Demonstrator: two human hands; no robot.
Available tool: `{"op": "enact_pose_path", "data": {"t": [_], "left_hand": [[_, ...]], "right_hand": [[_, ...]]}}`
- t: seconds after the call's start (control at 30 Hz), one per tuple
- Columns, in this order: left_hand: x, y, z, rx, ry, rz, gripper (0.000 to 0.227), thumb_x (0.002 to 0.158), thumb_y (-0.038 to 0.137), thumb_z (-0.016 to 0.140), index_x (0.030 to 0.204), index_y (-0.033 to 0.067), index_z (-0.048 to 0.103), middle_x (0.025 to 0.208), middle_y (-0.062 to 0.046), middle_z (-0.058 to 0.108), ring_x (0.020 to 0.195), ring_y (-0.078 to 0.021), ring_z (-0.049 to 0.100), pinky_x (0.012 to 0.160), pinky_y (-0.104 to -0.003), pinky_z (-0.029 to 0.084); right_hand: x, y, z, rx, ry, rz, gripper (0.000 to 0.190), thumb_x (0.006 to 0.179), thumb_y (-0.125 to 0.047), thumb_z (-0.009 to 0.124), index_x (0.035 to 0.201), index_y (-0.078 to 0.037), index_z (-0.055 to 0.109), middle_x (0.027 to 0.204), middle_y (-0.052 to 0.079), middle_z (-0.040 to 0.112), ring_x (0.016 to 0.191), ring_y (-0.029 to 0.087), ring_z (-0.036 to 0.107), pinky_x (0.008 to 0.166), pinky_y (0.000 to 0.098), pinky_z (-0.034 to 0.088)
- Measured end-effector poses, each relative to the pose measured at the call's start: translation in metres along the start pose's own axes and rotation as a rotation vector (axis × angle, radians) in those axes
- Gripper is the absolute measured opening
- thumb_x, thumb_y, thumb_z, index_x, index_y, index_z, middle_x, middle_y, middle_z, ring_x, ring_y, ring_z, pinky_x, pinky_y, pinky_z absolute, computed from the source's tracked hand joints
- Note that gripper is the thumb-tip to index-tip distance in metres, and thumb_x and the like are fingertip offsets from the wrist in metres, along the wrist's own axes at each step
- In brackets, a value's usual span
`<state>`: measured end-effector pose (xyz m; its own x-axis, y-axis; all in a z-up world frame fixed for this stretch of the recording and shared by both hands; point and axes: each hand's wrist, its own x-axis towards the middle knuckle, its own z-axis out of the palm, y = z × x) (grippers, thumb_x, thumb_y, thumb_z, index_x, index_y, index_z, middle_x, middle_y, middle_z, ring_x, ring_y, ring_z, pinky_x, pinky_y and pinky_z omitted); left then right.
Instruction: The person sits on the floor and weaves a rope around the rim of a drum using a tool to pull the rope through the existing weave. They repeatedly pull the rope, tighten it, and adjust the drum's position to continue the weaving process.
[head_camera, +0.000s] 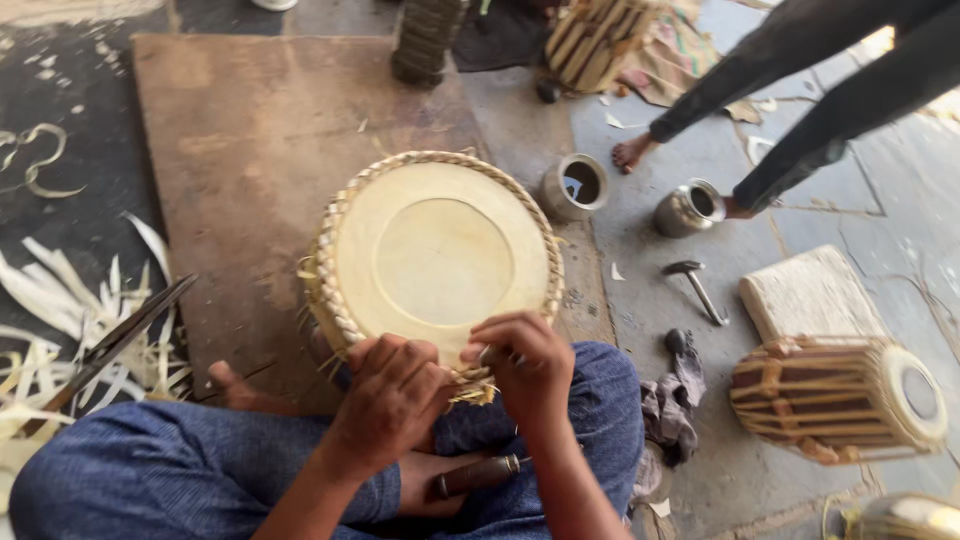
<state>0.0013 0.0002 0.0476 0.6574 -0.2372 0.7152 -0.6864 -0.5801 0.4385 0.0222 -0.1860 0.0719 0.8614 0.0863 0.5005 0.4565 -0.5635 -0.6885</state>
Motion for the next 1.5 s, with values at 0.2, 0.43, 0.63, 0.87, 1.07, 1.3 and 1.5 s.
{"op": "enact_pose_path", "data": {"t": [0.2,0.43,0.63,0.87,1.07,1.3,1.5], "left_hand": [[-0.009,-0.006,-0.005,-0.104,0.001,-0.01,0.021,0.08,0.021,0.081,0.088,0.0162,0.062,0.101,0.0,0.061,0.097,-0.0231,0.057,0.092,-0.042,0.037],[-0.005,-0.008,-0.017,-0.122,-0.069,-0.037,0.026,0.077,0.027,0.083,0.093,0.0144,0.065,0.102,0.0,0.06,0.1,-0.022,0.057,0.096,-0.042,0.036],[0.005,0.004,-0.021,-0.097,-0.107,-0.074,0.033,0.078,0.034,0.08,0.104,0.0159,0.071,0.103,0.0,0.061,0.1,-0.0223,0.055,0.094,-0.043,0.033],[0.005,0.002,-0.009,-0.039,-0.088,-0.086,0.029,0.08,0.031,0.079,0.106,0.0189,0.073,0.102,0.001,0.06,0.098,-0.0208,0.055,0.095,-0.043,0.033],[0.009,-0.004,-0.011,-0.078,-0.102,-0.104,0.024,0.086,0.029,0.073,0.107,0.0169,0.074,0.101,0.0,0.06,0.096,-0.021,0.056,0.091,-0.043,0.033],[0.009,-0.007,-0.002,-0.042,-0.076,-0.118,0.02,0.092,0.026,0.07,0.109,0.0165,0.072,0.1,0.002,0.062,0.095,-0.019,0.058,0.089,-0.042,0.033],[0.013,-0.005,0.02,0.214,0.065,-0.172,0.022,0.099,0.029,0.064,0.114,0.0146,0.072,0.089,0.004,0.058,0.083,-0.0165,0.054,0.084,-0.042,0.032]], "right_hand": [[-0.004,0.062,-0.063,0.973,0.334,0.285,0.026,0.107,-0.023,0.07,0.089,-0.01,0.057,0.085,0.0,0.056,0.073,0.01,0.049,0.062,0.0274,0.041],[-0.118,0.038,-0.018,-0.314,-0.855,-0.141,0.025,0.072,-0.02,0.081,0.089,-0.008,0.067,0.086,0.012,0.065,0.081,0.033,0.063,0.067,0.0439,0.048],[-0.084,0.002,-0.063,0.15,-0.857,0.161,0.027,0.078,-0.007,0.081,0.101,-0.01,0.067,0.101,0.006,0.073,0.094,0.025,0.072,0.078,0.0412,0.06],[0.02,-0.028,-0.091,1.114,0.378,0.198,0.055,0.092,-0.006,0.075,0.139,-0.016,0.049,0.1,0.014,0.062,0.077,0.017,0.063,0.052,0.0241,0.048],[0.066,-0.011,-0.031,1.069,0.328,-0.033,0.029,0.113,-0.024,0.067,0.132,-0.014,0.047,0.089,0.009,0.053,0.064,0.016,0.053,0.051,0.0291,0.046],[0.062,-0.037,-0.015,0.597,0.295,-0.026,0.037,0.115,-0.043,0.053,0.133,-0.012,0.051,0.102,0.01,0.056,0.077,0.02,0.056,0.067,0.0354,0.055],[0.109,-0.04,-0.023,0.342,0.135,-0.459,0.019,0.111,-0.025,0.05,0.104,-0.008,0.057,0.094,0.01,0.059,0.064,0.016,0.059,0.057,0.0314,0.052]]}}
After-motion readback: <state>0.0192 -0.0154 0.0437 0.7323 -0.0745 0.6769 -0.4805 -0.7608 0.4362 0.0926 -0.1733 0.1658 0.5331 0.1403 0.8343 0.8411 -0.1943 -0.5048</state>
